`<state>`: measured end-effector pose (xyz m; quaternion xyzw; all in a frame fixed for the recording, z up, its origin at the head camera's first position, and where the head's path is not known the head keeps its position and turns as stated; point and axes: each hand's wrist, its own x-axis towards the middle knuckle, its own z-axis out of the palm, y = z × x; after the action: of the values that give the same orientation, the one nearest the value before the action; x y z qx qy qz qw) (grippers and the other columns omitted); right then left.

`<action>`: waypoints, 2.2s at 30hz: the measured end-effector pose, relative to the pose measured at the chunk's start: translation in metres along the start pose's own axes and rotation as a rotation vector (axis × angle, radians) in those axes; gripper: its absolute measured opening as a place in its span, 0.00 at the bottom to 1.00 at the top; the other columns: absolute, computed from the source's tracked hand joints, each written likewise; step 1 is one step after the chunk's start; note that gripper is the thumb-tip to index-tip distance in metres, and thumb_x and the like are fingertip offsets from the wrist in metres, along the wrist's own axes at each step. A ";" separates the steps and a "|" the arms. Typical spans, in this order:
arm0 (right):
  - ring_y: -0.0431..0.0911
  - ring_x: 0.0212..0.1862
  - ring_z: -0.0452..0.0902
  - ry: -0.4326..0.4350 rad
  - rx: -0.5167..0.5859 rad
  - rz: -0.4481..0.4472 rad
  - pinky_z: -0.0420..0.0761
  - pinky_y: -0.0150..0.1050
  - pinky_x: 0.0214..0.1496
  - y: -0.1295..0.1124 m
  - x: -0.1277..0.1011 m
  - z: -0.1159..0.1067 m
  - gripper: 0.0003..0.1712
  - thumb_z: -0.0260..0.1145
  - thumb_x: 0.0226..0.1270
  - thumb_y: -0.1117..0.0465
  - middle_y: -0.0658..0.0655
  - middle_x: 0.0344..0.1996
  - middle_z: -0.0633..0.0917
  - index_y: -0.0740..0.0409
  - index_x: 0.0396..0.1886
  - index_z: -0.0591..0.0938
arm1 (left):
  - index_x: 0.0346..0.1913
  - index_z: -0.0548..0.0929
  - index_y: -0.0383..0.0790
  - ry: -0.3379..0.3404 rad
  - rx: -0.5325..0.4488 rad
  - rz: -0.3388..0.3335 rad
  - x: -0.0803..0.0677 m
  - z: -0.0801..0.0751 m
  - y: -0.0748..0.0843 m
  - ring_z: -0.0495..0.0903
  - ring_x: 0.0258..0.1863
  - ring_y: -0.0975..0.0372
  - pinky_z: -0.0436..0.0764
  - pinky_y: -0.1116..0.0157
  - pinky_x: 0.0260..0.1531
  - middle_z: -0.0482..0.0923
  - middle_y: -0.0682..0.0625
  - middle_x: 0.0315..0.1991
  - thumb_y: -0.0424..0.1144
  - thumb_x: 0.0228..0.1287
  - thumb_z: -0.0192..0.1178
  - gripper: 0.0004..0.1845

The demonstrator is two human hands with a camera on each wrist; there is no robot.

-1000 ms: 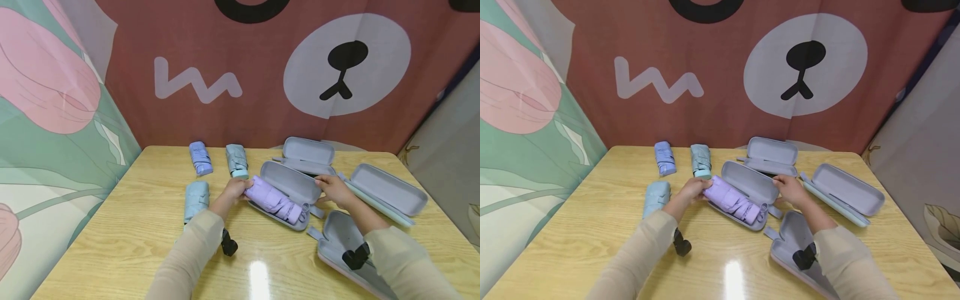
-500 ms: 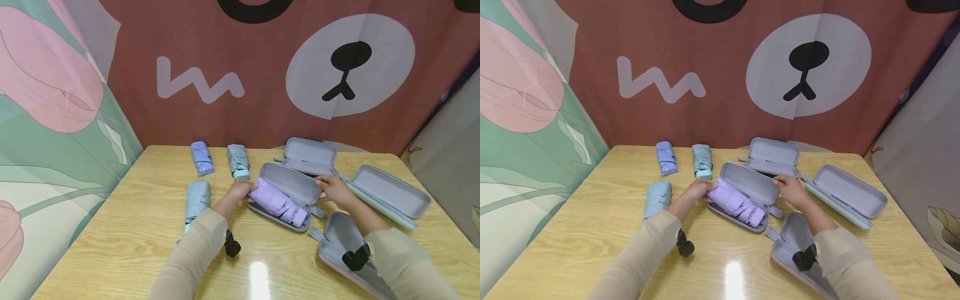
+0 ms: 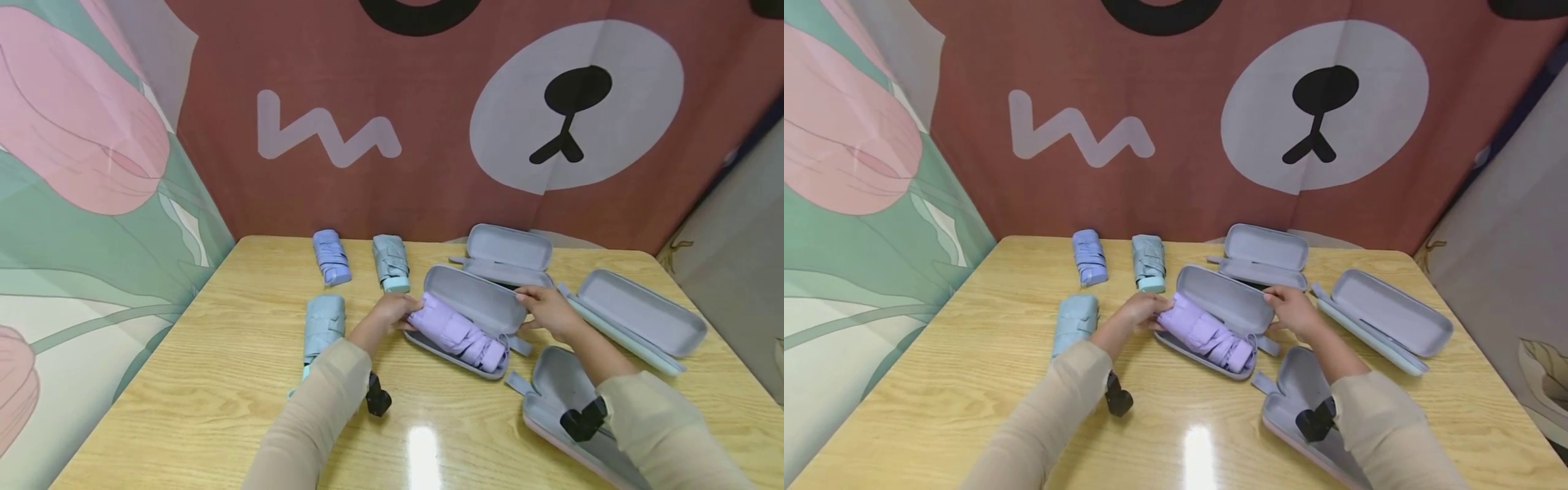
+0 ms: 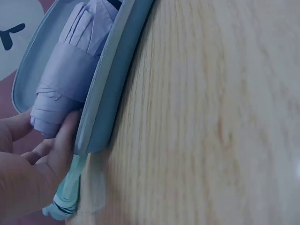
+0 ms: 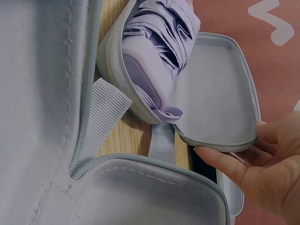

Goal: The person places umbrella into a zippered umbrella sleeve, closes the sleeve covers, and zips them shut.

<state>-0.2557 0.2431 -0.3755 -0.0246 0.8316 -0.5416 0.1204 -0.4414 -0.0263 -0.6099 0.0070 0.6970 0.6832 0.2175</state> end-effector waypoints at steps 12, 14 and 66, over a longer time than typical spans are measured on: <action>0.61 0.52 0.59 -0.011 0.087 0.028 0.73 0.47 0.44 0.004 0.000 0.000 0.30 0.44 0.68 0.54 0.73 0.55 0.56 0.77 0.58 0.55 | 0.34 0.79 0.25 0.133 0.580 0.033 -0.193 0.059 0.162 0.77 0.22 0.56 0.78 0.66 0.20 0.75 0.43 0.25 0.37 0.59 0.54 0.14; 0.60 0.51 0.59 -0.030 0.130 0.057 0.72 0.47 0.45 0.006 0.000 0.001 0.34 0.43 0.68 0.51 0.72 0.56 0.54 0.76 0.60 0.52 | 0.36 0.79 0.25 0.126 0.615 0.034 -0.196 0.060 0.165 0.77 0.23 0.56 0.78 0.66 0.22 0.75 0.42 0.27 0.37 0.60 0.53 0.14; 0.47 0.36 0.70 -0.117 0.357 0.157 0.72 0.46 0.46 0.006 0.000 0.003 0.21 0.49 0.65 0.54 0.60 0.34 0.67 0.68 0.47 0.64 | 0.16 0.78 0.35 0.114 0.825 0.108 -0.193 0.050 0.158 0.64 0.11 0.65 0.62 0.72 0.13 0.66 0.53 0.08 0.39 0.53 0.58 0.13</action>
<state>-0.2543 0.2427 -0.3827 0.0306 0.7134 -0.6669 0.2130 -0.2964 -0.0273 -0.4004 0.0924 0.9218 0.3564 0.1214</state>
